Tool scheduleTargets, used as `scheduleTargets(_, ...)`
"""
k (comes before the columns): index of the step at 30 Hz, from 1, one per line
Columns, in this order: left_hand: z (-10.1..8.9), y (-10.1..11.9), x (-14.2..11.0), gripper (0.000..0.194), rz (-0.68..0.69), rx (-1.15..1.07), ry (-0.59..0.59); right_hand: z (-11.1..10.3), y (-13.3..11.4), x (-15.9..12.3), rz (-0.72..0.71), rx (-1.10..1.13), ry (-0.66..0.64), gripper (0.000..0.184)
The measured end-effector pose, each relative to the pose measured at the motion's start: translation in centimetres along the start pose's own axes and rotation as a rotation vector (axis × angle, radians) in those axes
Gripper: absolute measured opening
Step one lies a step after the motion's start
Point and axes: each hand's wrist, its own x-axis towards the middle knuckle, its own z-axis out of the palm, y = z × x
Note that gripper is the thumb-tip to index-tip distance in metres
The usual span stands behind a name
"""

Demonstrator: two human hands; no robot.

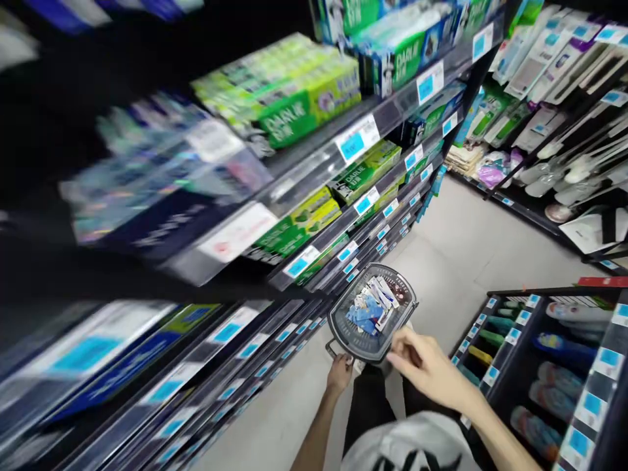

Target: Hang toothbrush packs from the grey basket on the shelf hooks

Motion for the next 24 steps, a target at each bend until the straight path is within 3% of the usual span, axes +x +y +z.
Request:
scheduleTargets(3,3.0,-0.2,8.3,0.042,0.053,0.032,0.001,3.6,17.8,1.9,0.336,0.211,0.251,0.021)
scheduleTargets(5,5.5,-0.5,14.6,0.05,0.062,0.053,0.004,6.4,29.0,1.4,0.472,0.225,0.323,0.029)
scheduleTargets(7,8.0,-0.8,21.0,0.055,0.062,0.066,0.006,9.4,38.1,-0.3,0.579,0.225,0.382,0.031)
scheduleTargets(9,10.2,-1.2,27.2,0.058,0.055,0.071,0.012,12.0,44.3,-2.3,0.667,0.219,0.382,0.029)
scheduleTargets(12,12.5,-2.2,35.2,0.059,0.019,0.071,0.05,14.3,48.2,-4.1,0.724,0.156,0.283,0.021)
scheduleTargets(15,13.4,-3.7,40.8,0.055,-0.065,0.065,0.118,14.8,48.3,-3.5,0.697,0.031,0.198,0.015)
scheduleTargets(17,13.3,-4.5,42.9,0.048,-0.116,0.054,0.137,14.6,47.8,-2.5,0.654,-0.051,0.138,0.013)
scheduleTargets(20,13.6,-4.9,43.0,0.036,-0.152,0.012,0.152,14.5,47.5,-1.6,0.602,-0.146,0.084,0.012)
scheduleTargets(22,14.4,-4.3,41.0,0.029,-0.146,-0.042,0.149,14.7,47.6,-1.9,0.595,-0.215,0.059,0.014)
scheduleTargets(24,15.2,-2.8,37.5,0.028,-0.114,-0.12,0.13,15.0,47.7,-2.7,0.601,-0.295,0.012,0.016)
